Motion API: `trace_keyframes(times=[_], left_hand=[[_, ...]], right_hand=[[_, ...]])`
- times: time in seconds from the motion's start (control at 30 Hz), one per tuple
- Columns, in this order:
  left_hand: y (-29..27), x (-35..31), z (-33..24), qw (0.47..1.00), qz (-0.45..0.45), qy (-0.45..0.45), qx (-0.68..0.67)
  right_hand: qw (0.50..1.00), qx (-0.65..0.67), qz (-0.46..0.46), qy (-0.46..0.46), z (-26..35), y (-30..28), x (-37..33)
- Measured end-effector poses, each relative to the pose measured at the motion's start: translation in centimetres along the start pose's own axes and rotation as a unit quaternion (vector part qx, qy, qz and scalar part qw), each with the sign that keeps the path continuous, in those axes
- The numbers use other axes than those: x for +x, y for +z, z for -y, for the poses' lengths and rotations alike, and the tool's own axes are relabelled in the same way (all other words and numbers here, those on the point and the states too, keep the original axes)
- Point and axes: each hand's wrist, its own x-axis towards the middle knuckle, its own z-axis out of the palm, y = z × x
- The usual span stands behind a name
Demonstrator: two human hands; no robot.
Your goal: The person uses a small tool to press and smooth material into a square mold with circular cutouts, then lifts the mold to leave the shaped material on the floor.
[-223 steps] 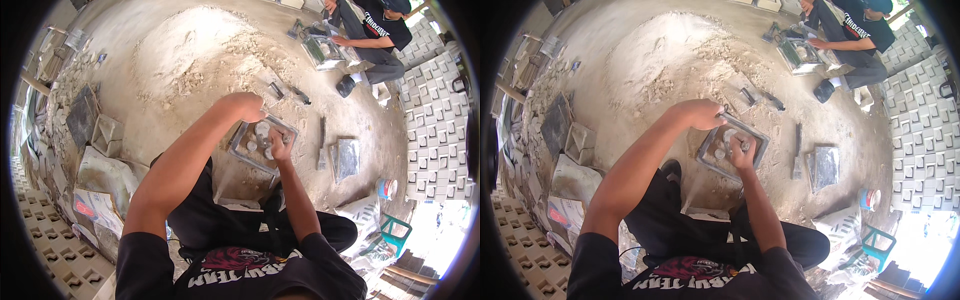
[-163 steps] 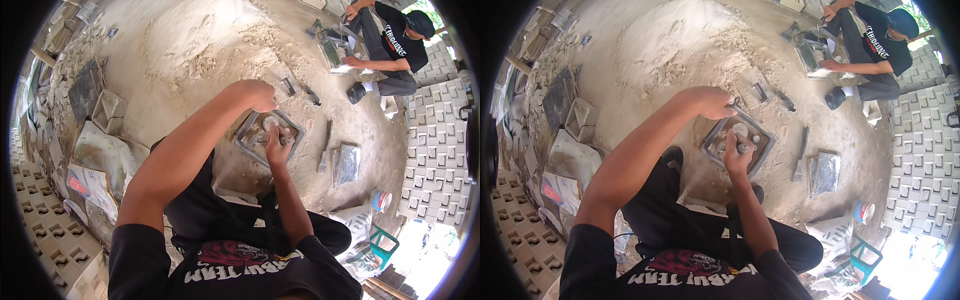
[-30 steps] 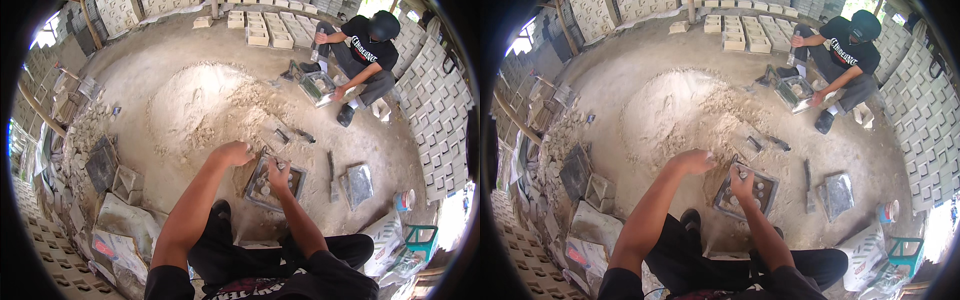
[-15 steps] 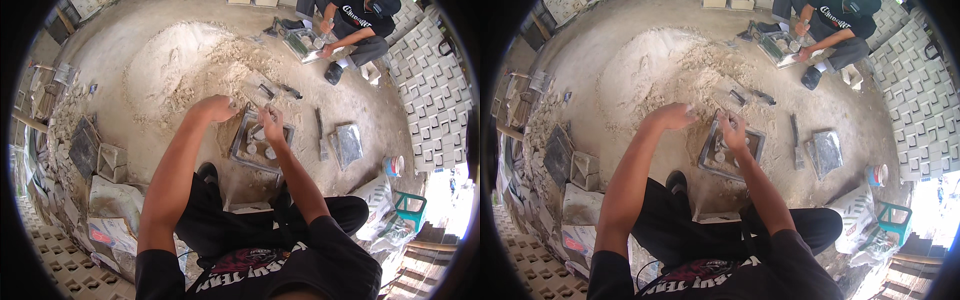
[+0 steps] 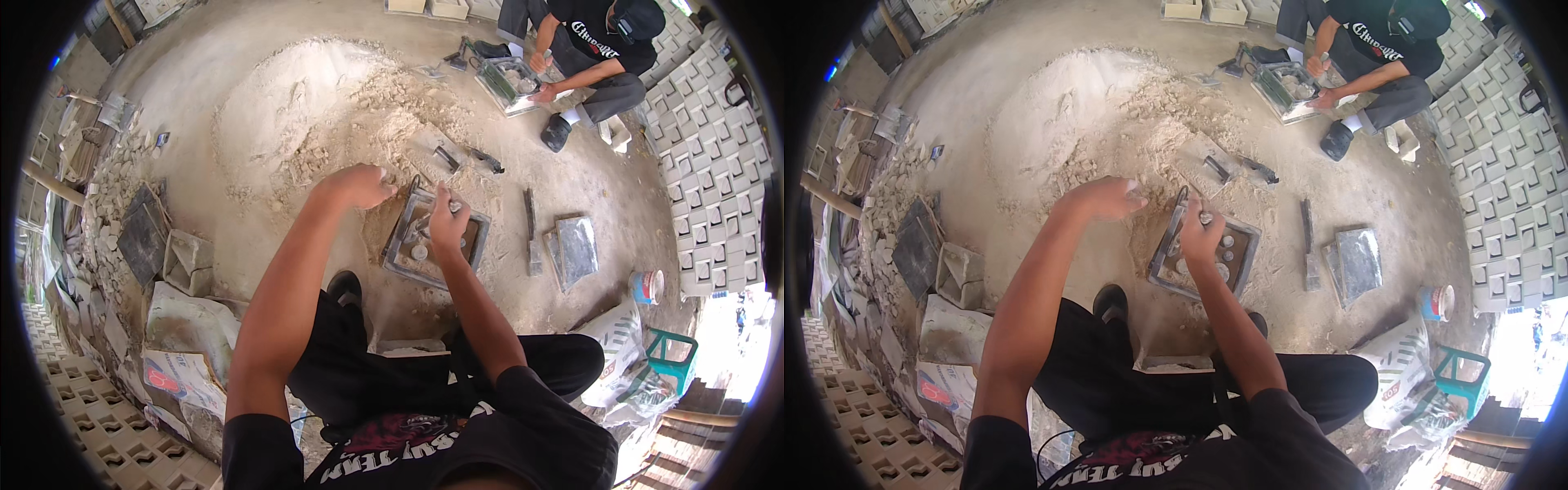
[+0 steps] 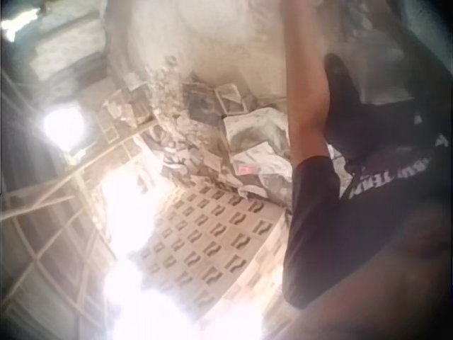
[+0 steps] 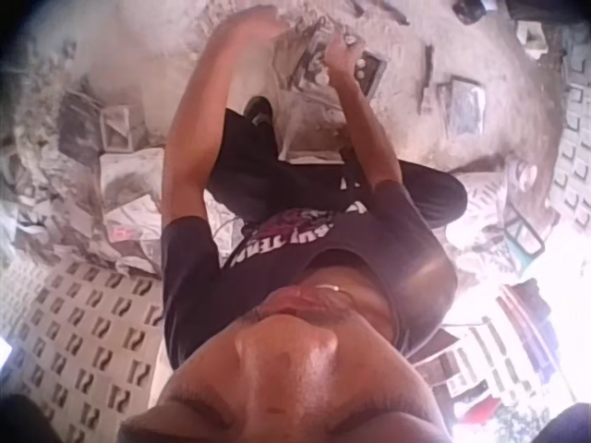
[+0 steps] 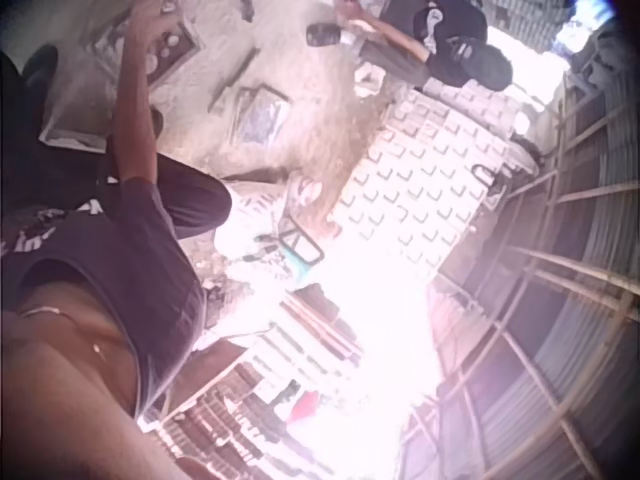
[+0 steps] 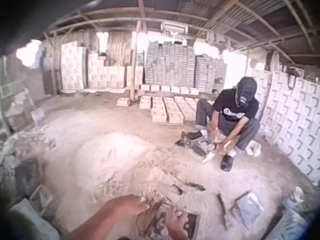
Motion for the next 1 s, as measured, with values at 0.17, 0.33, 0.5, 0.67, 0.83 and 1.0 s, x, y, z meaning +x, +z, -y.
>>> trace_keyframes(times=[0.17,0.33,0.5,0.67,0.83,1.0], left_hand=[[-1.1,-1.0,-2.8,1.000,-0.007,0.017,-0.016],[-0.4,-0.3,-2.0,0.999,-0.004,0.036,-0.001],[0.2,0.0,-1.0,1.000,-0.016,0.020,0.009],[-0.6,0.2,-3.0,0.999,0.010,0.036,0.004],[-0.4,-0.2,-2.8,1.000,0.011,0.010,0.017],[-0.4,0.2,-2.2,1.000,0.003,0.028,0.002]], right_hand=[[0.996,-0.032,0.048,-0.072,-3.4,-1.7,0.9],[0.996,-0.040,-0.010,-0.085,-0.6,-1.0,2.5],[0.991,-0.115,0.022,-0.069,1.4,0.1,2.5],[0.984,-0.102,0.011,-0.143,0.4,-0.7,3.5],[0.990,-0.052,-0.033,-0.125,2.9,1.4,3.6],[0.981,-0.126,0.069,-0.129,-1.3,0.1,4.2]])
